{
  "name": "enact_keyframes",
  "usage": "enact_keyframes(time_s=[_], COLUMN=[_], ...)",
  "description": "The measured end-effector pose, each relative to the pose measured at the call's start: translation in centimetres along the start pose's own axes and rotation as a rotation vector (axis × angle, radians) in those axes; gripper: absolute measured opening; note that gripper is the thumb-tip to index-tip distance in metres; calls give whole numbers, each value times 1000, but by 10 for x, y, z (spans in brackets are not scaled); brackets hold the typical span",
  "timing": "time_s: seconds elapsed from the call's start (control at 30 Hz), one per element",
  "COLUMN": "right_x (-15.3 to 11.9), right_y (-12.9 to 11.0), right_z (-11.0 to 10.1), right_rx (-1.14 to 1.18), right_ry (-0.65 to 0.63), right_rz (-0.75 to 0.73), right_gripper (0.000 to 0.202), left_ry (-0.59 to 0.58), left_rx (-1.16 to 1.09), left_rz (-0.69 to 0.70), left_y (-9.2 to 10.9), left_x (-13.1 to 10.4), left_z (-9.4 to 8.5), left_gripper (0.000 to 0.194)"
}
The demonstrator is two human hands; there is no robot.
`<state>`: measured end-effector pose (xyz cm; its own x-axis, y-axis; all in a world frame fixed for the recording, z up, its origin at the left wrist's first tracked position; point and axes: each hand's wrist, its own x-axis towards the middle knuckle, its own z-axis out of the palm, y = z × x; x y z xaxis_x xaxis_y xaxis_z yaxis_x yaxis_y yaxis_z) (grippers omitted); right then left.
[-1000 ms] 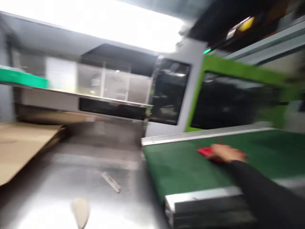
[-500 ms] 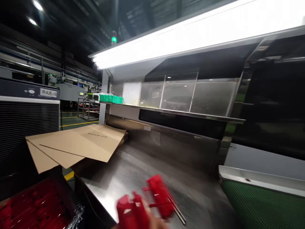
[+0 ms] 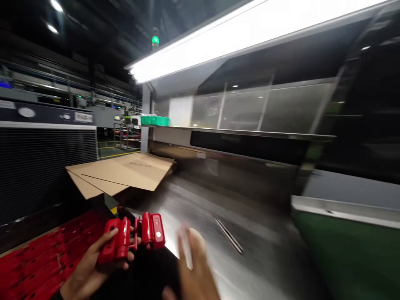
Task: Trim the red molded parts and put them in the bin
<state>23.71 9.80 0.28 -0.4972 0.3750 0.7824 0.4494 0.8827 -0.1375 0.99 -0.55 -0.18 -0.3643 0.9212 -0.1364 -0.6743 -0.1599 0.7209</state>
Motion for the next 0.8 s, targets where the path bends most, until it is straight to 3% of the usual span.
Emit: enact_keyframes(time_s=[0.07, 0.1, 0.13, 0.2, 0.27, 0.37, 0.43, 0.5, 0.57, 0.7, 0.8], right_x=[4, 5, 4, -2, -10, -17, -14, -7, 0, 3, 3], right_y=[21, 27, 30, 31, 29, 23, 18, 13, 8, 7, 9], right_z=[-66, -92, -110, -126, -117, -79, -53, -33, -22, -13, -7], right_rx=[-232, -273, -266, -124, 146, 706, 1005, 1144, 1153, 783, 554], right_ry=[250, 292, 311, 249, 205, 91, -59, -215, -277, -101, -34], right_rz=[282, 385, 505, 679, 808, 896, 885, 768, 608, 274, 44], right_gripper=[78, 86, 91, 93, 85, 70, 63, 58, 50, 23, 28], left_ry=[-33, -46, -59, -78, -101, -137, -146, -140, -135, -116, -159], left_rx=[27, 48, 72, 112, 127, 148, 184, 232, 256, 162, 16], left_rz=[-2, 1, 6, 14, -4, -68, -127, -180, -221, -419, -609], left_y=[-2, -2, -2, -3, -5, -12, -15, -14, -8, 15, 31], left_x=[2, 4, 6, 9, 10, 10, 9, 9, 10, 12, 13], left_z=[11, 17, 22, 29, 34, 37, 36, 33, 30, 21, 15], left_gripper=[49, 48, 47, 46, 44, 39, 36, 36, 38, 34, 35])
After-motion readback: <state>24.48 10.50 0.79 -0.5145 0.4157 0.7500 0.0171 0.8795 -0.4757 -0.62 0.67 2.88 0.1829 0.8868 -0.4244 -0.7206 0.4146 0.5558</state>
